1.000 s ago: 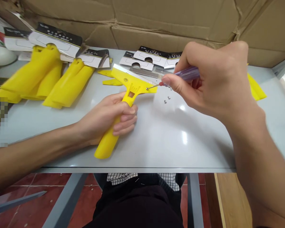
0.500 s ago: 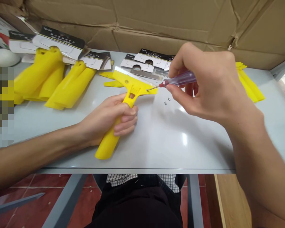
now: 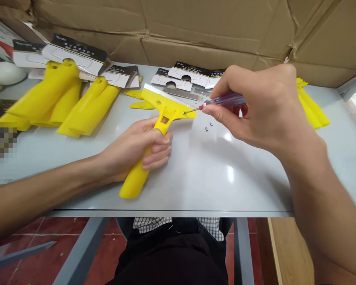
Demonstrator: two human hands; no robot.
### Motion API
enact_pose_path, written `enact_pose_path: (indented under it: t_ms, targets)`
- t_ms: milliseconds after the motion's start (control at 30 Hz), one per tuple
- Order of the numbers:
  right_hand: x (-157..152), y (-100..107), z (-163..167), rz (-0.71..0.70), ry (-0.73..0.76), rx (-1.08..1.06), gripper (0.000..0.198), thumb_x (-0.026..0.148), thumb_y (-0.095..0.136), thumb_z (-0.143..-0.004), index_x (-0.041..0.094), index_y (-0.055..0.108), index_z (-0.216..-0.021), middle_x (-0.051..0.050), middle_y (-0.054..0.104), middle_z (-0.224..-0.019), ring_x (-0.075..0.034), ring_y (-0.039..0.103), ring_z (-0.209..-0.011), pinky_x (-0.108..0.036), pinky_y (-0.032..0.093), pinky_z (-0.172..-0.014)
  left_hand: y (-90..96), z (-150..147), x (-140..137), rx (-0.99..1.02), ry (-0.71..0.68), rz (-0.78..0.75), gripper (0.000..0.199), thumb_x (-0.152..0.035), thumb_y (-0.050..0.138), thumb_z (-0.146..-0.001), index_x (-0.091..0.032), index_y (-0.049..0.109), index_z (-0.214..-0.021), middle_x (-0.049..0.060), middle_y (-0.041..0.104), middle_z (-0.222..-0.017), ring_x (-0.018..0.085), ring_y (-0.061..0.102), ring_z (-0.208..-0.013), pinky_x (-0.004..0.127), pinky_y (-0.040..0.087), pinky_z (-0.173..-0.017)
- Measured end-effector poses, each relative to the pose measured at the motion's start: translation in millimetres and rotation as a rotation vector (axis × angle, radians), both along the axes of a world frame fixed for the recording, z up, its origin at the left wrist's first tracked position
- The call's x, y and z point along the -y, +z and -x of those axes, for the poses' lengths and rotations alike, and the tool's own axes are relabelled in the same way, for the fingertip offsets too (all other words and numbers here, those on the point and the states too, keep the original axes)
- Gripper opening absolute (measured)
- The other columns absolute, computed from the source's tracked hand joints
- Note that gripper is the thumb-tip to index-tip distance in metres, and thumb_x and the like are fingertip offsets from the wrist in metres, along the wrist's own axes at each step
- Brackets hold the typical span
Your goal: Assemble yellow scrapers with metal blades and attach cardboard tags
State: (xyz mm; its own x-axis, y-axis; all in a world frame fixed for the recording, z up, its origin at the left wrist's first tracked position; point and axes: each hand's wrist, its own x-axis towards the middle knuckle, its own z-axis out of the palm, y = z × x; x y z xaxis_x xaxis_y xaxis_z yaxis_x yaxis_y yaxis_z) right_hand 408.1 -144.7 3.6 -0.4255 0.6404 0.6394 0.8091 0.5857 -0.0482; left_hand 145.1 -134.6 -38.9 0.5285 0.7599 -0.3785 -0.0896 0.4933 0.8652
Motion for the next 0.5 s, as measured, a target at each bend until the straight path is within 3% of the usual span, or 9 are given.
enact_pose_path:
  t_ms: [100, 233, 400, 500]
  targets:
    - [-1.8, -0.7, -0.1, -0.074, 0.058, -0.019, 0.023, 0.044, 0.086, -0.093, 0.029, 0.07, -0.089, 0.009, 0.075, -0.067, -0.015, 0.066, -0.05, -0.036, 0.053, -0.057, -0.3, 0.6, 0.1, -0.005, -0.012, -0.008, 0.028, -0.008, 0.065, -0.077, -0.024, 0.042, -0.079, -0.008, 0.045, -0.055, 0.006, 0.036, -0.036, 0.019, 0.03, -0.035]
    - [-3.4, -0.8, -1.7, -0.041, 0.024, 0.006, 0.023, 0.046, 0.083, -0.096, 0.028, 0.07, -0.088, 0.009, 0.076, -0.069, -0.015, 0.07, -0.054, -0.036, 0.05, -0.058, 0.6, 0.4, 1.0, -0.009, -0.008, -0.01, 0.028, -0.008, 0.065, -0.076, -0.024, 0.042, -0.079, -0.008, 0.045, -0.054, 0.006, 0.036, -0.035, 0.02, 0.029, -0.035]
    - [-6.2, -2.0, -4.2, -0.142, 0.055, 0.01, 0.031, 0.05, 0.088, -0.092, 0.027, 0.069, -0.083, 0.01, 0.066, -0.057, -0.013, 0.066, -0.049, -0.035, 0.043, -0.052, 2.0, -0.5, 1.7, -0.021, -0.007, -0.009, 0.03, -0.009, 0.067, -0.074, -0.025, 0.043, -0.081, -0.008, 0.046, -0.055, 0.006, 0.036, -0.035, 0.021, 0.028, -0.035]
    - [-4.6, -0.6, -2.7, -0.093, 0.072, -0.009, 0.026, 0.046, 0.085, -0.092, 0.028, 0.067, -0.089, 0.009, 0.067, -0.063, -0.014, 0.066, -0.052, -0.035, 0.04, -0.053, 1.6, -0.4, 1.9, -0.02, -0.005, -0.016, 0.029, -0.009, 0.067, -0.074, -0.025, 0.043, -0.081, -0.008, 0.046, -0.055, 0.006, 0.036, -0.036, 0.02, 0.028, -0.035]
